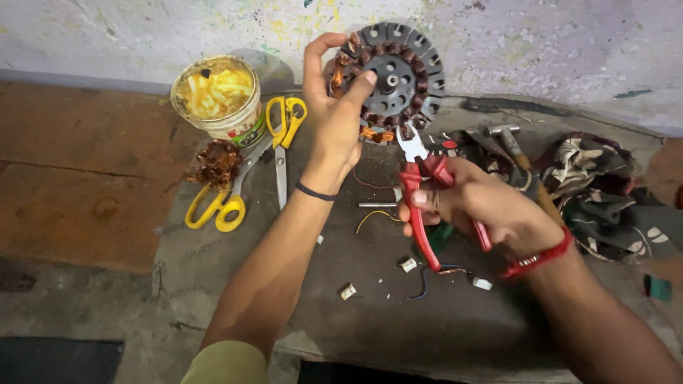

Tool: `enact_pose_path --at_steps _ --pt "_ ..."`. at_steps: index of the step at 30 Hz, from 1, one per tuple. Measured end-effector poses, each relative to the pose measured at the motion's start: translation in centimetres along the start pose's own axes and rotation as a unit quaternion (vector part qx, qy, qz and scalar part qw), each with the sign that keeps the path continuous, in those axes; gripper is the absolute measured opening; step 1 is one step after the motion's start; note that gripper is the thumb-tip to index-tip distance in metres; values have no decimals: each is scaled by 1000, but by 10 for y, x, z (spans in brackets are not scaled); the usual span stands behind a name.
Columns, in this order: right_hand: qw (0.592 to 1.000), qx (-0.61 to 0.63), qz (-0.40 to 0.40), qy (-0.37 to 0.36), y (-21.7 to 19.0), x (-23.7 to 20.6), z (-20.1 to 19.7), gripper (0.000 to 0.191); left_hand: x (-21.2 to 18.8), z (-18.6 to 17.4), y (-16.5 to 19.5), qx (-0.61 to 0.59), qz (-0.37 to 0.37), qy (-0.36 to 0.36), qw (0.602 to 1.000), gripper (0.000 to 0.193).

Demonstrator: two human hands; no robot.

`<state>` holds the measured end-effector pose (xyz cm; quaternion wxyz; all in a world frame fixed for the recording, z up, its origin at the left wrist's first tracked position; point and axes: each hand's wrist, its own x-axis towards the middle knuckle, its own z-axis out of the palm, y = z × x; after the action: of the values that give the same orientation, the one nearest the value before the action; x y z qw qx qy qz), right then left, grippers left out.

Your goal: The person uses red pliers to cut and pull copper windings from a circular motor stator. They rotate the stator to access different slots, remove wire segments, and place them on the workbench. The person also gathers and bundles the removed copper wire by hand.

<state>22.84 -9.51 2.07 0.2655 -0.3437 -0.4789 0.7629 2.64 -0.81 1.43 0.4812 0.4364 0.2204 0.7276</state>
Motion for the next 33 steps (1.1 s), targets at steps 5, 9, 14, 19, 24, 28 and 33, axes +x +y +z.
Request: enact_pose_path --at_steps 5,9,14,19,24,28,33 --pt "992 109 13 -61 -3 8 -19 24 9 -13 -10 -31 -93 107 989 54" --pt "991 114 -22 -68 -16 2 -41 25 24 -33 -19 -52 -161 209 963 55" --pt "956 -119 -72 260 -23 -3 -53 33 32 -49 -16 32 -93 177 979 46" --pt "852 -325 -132 390 -10 8 -46 49 12 -29 -29 202 -47 103 973 43" --pt "856 -313 -217 350 -1 18 -30 51 4 -16 -31 341 -24 -18 940 52" --pt "846 -311 -258 347 13 30 -6 69 2 -12 -18 233 -80 -95 964 77" --pt "812 -363 -251 383 24 39 6 64 -19 16 -12 289 5 -173 941 72"
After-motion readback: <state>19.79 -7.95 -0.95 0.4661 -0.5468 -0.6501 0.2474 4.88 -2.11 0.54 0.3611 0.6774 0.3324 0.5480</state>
